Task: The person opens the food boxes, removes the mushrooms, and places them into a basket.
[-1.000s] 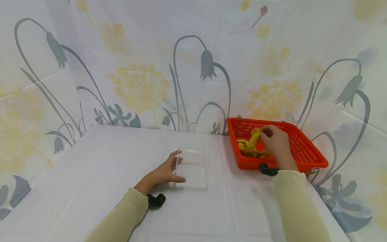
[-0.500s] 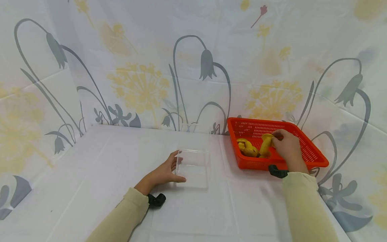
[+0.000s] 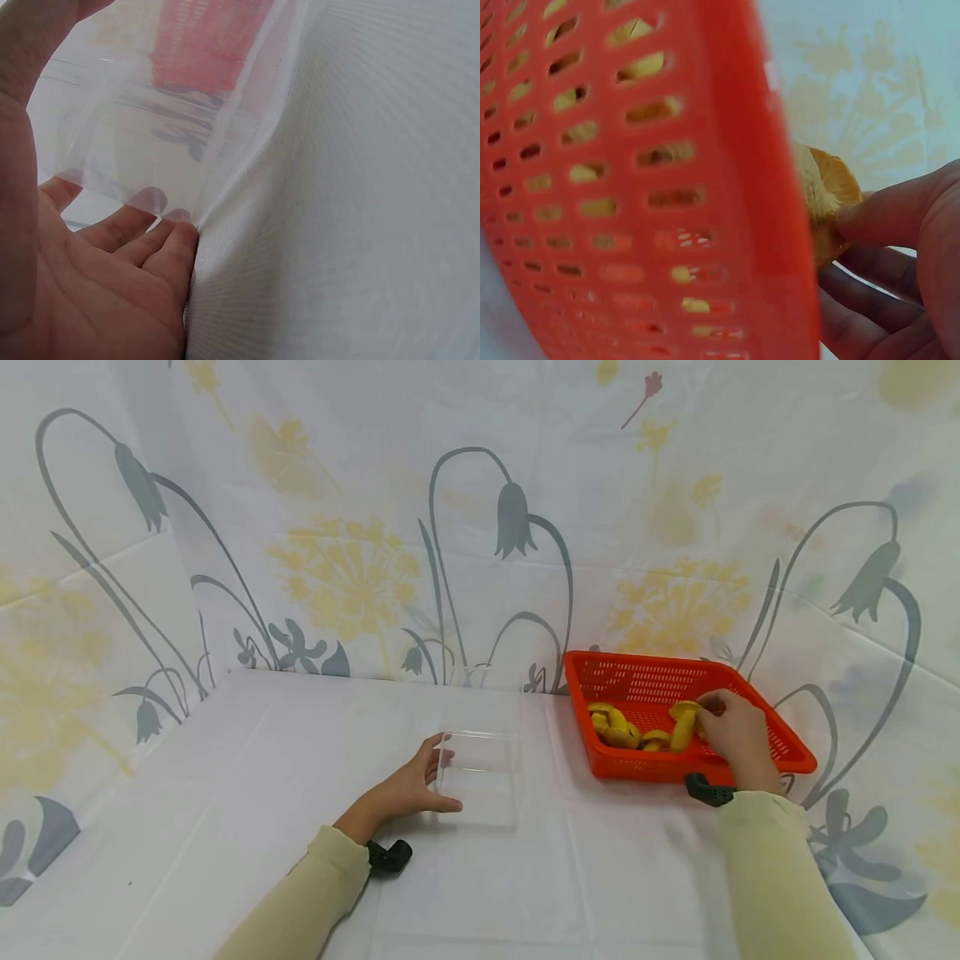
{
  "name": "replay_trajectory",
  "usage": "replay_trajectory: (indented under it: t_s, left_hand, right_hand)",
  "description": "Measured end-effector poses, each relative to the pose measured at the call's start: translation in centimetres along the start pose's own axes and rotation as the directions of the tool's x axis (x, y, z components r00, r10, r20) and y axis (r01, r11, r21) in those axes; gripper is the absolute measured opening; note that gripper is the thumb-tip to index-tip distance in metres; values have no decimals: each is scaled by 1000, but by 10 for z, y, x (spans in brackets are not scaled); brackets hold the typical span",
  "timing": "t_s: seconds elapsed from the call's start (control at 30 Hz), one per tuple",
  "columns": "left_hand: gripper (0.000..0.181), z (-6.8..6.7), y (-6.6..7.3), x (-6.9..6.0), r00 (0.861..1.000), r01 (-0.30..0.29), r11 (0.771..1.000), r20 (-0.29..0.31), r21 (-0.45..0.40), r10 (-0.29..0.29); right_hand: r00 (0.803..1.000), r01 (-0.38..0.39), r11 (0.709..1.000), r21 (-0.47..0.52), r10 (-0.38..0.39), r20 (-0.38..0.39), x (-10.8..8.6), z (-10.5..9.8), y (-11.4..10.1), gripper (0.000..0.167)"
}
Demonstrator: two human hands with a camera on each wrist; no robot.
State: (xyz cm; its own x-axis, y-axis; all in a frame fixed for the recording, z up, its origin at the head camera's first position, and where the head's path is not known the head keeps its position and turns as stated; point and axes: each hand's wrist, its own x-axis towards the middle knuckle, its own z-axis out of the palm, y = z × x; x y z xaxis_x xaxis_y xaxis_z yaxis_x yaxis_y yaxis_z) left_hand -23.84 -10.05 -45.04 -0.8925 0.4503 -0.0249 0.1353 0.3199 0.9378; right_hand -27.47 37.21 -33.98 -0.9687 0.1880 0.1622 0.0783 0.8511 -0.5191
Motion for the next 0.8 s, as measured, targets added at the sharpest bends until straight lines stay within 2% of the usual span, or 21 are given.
replay_trajectory:
  t_s: [0.37,0.67,0.8]
  left_hand:
    - [117,0,-1,1,1000,4,1000,-1,-2,-4]
    - [118,-1,-3,0,1000,3,1000,3,-6,-3]
    - [118,-3,-3,1,1000,-4,1000,3,-4,4]
  right_hand:
    - [998,-38,999,-7,38,59,0,4,12,35]
    - [997,-41,999,-12,42,63,2,8,17,33]
    - [999,-25,999,-22,26,37,3,8,15,32]
